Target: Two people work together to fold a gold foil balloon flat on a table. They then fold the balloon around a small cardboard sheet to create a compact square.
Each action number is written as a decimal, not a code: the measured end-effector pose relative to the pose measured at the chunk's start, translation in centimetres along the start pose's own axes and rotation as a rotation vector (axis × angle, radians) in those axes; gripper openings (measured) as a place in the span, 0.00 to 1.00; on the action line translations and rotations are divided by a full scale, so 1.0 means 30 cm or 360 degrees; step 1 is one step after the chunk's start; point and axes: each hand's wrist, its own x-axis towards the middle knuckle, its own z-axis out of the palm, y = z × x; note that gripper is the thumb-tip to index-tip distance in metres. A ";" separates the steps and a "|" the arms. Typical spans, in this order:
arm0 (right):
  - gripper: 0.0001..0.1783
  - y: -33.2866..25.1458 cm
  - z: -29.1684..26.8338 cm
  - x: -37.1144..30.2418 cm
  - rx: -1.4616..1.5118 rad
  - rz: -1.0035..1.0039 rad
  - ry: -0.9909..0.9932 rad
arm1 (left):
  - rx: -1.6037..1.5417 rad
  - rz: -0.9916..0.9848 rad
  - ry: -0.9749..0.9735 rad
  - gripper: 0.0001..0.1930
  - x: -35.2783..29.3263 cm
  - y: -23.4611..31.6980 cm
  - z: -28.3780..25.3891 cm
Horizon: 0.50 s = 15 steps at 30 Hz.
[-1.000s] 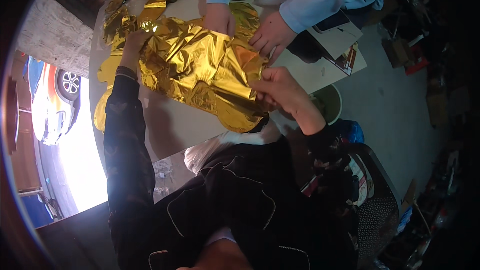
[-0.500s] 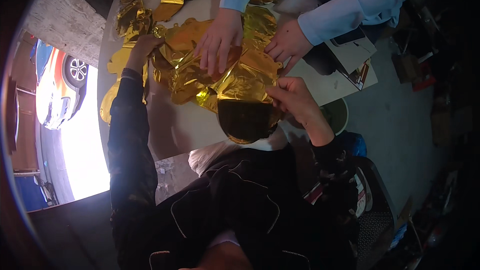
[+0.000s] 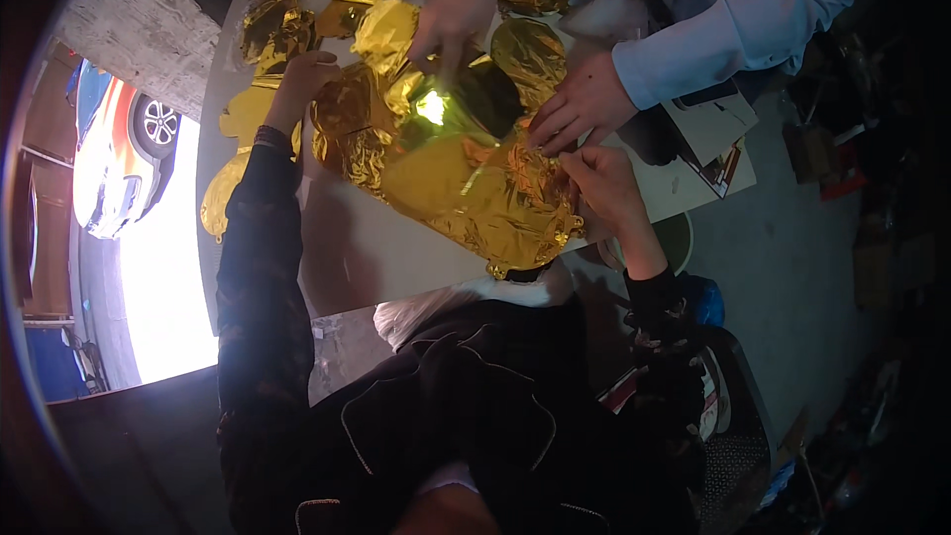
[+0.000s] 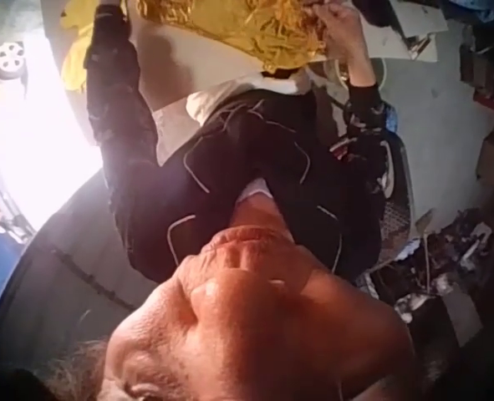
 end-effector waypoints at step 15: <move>0.10 0.166 -0.116 -0.051 -0.0198 -0.0238 0.0111 | 0.0682 0.0813 -0.0433 0.44 -0.155 -0.001 0.010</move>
